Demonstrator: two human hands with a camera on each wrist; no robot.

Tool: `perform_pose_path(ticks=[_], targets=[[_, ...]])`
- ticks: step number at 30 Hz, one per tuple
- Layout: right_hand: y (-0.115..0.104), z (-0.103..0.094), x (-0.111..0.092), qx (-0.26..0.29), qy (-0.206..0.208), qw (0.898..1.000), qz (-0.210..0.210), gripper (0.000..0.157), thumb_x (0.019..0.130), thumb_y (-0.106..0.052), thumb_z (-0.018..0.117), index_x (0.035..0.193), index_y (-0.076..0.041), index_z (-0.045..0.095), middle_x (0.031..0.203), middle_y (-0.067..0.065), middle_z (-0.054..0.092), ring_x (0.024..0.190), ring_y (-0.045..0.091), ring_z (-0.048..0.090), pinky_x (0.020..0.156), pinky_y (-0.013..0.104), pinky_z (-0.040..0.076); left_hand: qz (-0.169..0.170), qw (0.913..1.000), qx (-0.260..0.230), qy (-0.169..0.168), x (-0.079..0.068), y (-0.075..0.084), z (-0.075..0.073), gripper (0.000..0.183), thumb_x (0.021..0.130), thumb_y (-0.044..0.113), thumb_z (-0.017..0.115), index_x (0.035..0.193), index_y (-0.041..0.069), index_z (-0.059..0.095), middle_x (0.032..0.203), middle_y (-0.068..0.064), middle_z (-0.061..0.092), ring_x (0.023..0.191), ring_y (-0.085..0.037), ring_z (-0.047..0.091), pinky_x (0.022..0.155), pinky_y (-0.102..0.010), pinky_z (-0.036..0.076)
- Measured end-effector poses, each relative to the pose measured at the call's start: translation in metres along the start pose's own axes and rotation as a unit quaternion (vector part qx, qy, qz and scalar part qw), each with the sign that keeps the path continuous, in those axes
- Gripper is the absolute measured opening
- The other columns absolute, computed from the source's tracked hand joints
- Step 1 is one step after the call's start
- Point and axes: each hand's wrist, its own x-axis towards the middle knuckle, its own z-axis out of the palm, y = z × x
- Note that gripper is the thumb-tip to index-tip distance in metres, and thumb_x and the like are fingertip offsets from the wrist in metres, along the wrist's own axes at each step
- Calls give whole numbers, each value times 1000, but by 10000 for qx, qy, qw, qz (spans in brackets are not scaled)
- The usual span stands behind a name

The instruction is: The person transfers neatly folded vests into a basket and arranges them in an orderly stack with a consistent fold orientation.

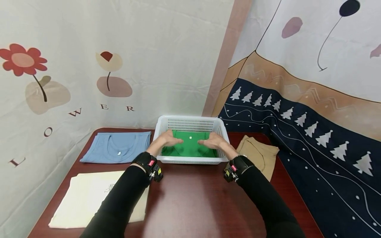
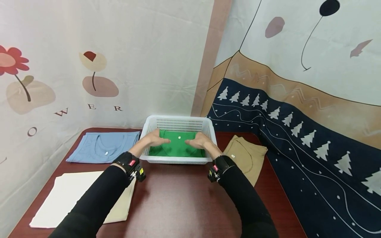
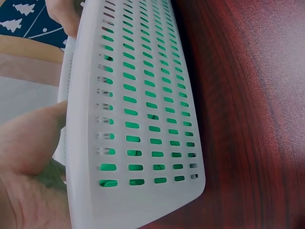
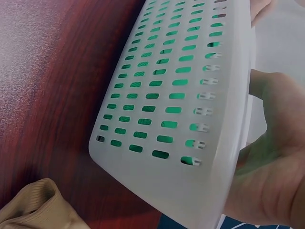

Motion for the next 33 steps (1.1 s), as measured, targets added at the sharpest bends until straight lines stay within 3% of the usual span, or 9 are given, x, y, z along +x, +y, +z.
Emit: perform_pose_path(ticks=[3,5,7,11,14,18,21,27,33], targets=[[3,2,0,-78,108,9998,-121,104,99,-72,69,157,13,51,160,36,58,135,48,67,108,60,61,122,9999,80,56,-3,2,1,108,110,49,69,178,-6,7,186,-31,14,173,-52,21,142,-64,23],[-2,-2,-10,27,110,9998,-145,106,100,-71,69,162,12,47,164,36,54,143,50,63,114,63,58,218,9996,103,115,-5,3,2,108,109,49,69,178,-6,6,187,-30,13,174,-51,19,142,-64,21],[2,0,-6,37,269,9992,-304,109,99,-72,70,166,9,43,167,35,53,146,51,61,115,65,57,307,9993,92,168,-7,5,2,109,109,48,71,179,-5,6,187,-30,12,175,-51,17,143,-64,20],[-4,-5,-21,145,532,9959,-723,107,100,-67,72,171,5,38,171,33,49,154,53,54,124,67,50,581,9967,220,529,0,3,4,111,103,48,77,178,-4,15,186,-32,17,173,-52,21,140,-68,23],[-7,-7,-32,-7,812,9912,-1047,105,100,-68,70,170,4,40,171,32,49,155,55,52,128,66,47,885,9902,504,957,6,-1,4,109,99,51,80,177,-1,25,184,-31,24,171,-52,29,137,-71,30],[-8,-7,-40,-255,1030,9870,-1209,104,103,-69,64,172,3,36,176,31,42,161,54,45,132,66,42,1233,9798,878,1304,-4,0,0,101,101,54,76,177,4,33,184,-28,30,169,-50,34,135,-70,35],[-11,-8,-49,-377,1068,9857,-1246,102,105,-69,60,175,0,34,180,29,36,165,52,41,134,67,39,1427,9712,1208,1480,-14,0,-3,95,105,58,71,176,6,35,184,-26,32,169,-50,35,137,-68,35],[-11,-10,-58,-751,1389,9756,-1527,96,106,-71,57,172,-3,41,178,28,41,164,52,43,134,67,39,1793,9515,1653,1875,-24,-7,-4,91,105,63,66,173,7,42,181,-24,39,169,-47,37,137,-71,31],[-12,-10,-69,-900,1601,9669,-1773,95,106,-71,57,173,-6,42,179,30,37,168,56,33,136,74,30,1845,9446,1846,1988,-36,-19,-5,93,105,65,64,176,11,38,182,-22,38,171,-50,32,138,-73,26]])
